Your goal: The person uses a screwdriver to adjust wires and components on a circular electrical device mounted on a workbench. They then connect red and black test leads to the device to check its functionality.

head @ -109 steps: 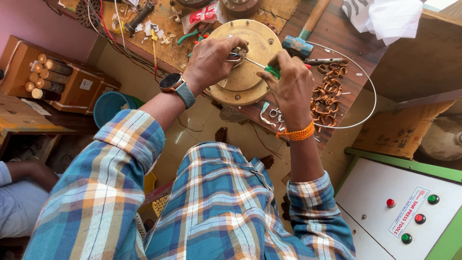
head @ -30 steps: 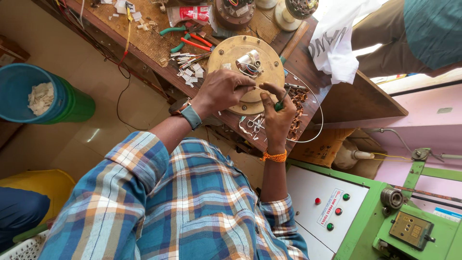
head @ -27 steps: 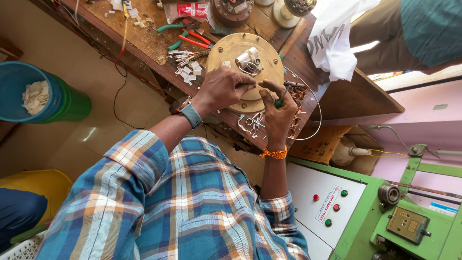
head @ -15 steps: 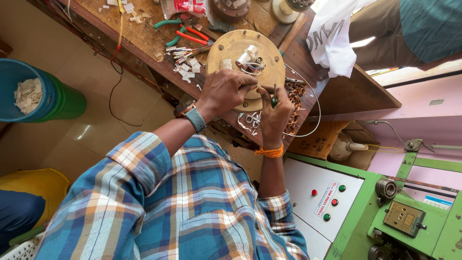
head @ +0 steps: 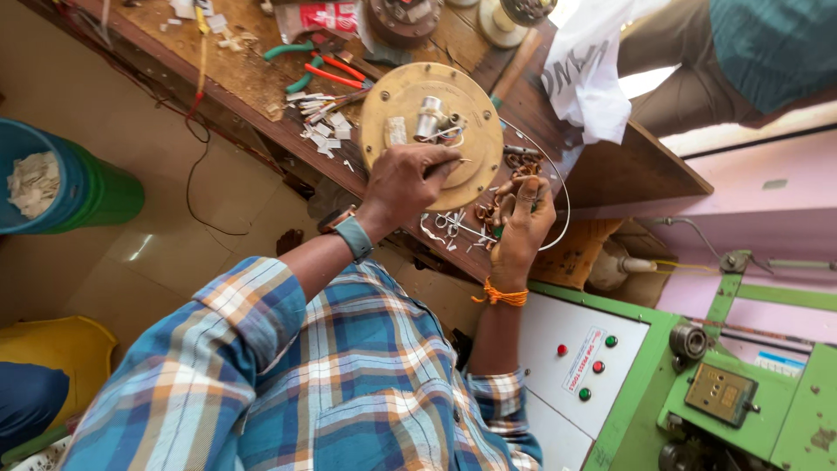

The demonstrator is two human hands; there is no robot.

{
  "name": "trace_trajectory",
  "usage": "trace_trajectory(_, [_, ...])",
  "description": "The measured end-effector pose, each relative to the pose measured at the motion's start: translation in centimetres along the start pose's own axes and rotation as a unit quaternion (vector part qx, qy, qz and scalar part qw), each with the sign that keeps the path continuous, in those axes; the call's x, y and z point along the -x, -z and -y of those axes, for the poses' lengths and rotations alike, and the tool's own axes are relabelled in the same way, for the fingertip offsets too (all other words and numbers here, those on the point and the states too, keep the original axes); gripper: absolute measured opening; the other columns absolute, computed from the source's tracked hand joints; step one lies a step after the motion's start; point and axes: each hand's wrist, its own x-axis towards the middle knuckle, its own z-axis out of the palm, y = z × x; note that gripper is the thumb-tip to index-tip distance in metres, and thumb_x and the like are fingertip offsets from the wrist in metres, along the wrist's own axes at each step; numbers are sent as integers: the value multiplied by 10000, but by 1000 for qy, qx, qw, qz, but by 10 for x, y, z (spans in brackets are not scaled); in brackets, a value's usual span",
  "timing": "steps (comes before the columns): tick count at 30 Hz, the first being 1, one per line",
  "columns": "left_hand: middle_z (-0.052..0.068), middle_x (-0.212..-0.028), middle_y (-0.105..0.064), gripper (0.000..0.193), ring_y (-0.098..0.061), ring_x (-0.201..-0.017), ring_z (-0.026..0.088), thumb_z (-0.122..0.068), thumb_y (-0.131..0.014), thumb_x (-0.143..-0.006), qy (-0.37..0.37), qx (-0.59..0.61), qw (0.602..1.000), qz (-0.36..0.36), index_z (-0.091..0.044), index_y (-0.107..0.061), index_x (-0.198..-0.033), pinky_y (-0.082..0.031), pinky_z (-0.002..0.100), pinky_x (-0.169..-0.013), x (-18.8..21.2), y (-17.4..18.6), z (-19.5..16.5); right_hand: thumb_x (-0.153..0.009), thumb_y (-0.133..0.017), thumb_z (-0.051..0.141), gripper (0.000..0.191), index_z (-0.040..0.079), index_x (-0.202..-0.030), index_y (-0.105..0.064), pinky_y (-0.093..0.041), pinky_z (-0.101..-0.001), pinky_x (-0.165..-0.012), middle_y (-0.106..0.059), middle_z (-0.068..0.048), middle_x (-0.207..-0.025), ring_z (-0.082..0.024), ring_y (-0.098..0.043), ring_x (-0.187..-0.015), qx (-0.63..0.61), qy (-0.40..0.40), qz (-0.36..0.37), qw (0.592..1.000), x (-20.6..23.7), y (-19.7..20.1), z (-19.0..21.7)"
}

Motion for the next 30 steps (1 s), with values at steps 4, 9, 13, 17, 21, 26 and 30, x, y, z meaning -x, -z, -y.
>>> trace_trajectory(4, [106,-1021,-786,171,-784,-880,250,-204,-729,-935,16,39,999,9,-116,-797,-1064,-606,359,-787,5,-6,5,-1017,-582,190,297,140,-1293,-482,-437,-232,-479,-576,-33,-892,-63,-492,-602,75,-226,-46,970,12,9,-28])
trace_trajectory(9, [127,-1015,-774,184,-759,-884,301,-187,-723,-941,8,-12,999,42,-88,-788,-1082,-590,397,-776,5,-5,3,-1060,-548,112,535,91,-1560,-360,-551,-280,-661,-620,-13,-1144,-109,-614,-873,38,-266,125,955,18,-12,-51])
trace_trajectory(13, [116,-998,-777,178,-766,-854,267,-177,-720,-970,7,-8,999,45,-90,-792,-1107,-597,380,-744,-1,-6,2,-1009,-526,89,550,133,-1519,-323,-613,-340,-906,-631,-1,-1308,-152,-671,-1142,5,-188,51,981,6,-22,-62])
trace_trajectory(17, [58,-957,-785,162,-740,-747,179,-154,-737,-961,16,24,999,30,-98,-794,-1102,-586,313,-645,-6,-6,6,-997,-633,107,236,51,-1219,-686,-591,-381,-926,-699,-125,-1188,-242,-720,-1028,455,-40,-83,886,8,-16,-70])
trace_trajectory(21, [28,-958,-769,165,-730,-755,139,-130,-754,-953,24,71,997,-12,-99,-800,-1108,-594,282,-666,-1,-7,9,-954,-705,126,160,38,-1088,-706,-562,-423,-940,-712,-159,-1133,-290,-708,-1028,554,-22,-48,831,13,-24,-63])
trace_trajectory(26, [26,-1051,-734,164,-740,-893,162,-116,-773,-941,-12,51,998,-47,-100,-796,-1103,-619,292,-796,9,-8,8,-763,-774,117,764,52,-1439,-422,-560,-463,-803,-636,-235,-1290,-384,-685,-984,614,-67,-25,786,3,-57,-33])
trace_trajectory(30, [29,-1123,-734,159,-750,-977,200,-106,-778,-935,-58,29,996,-54,-99,-793,-1093,-608,323,-868,10,-4,10,-851,-785,225,793,139,-1508,-349,-553,-475,-871,-710,-209,-1163,-368,-702,-1053,600,-201,-31,773,-12,-66,-25])
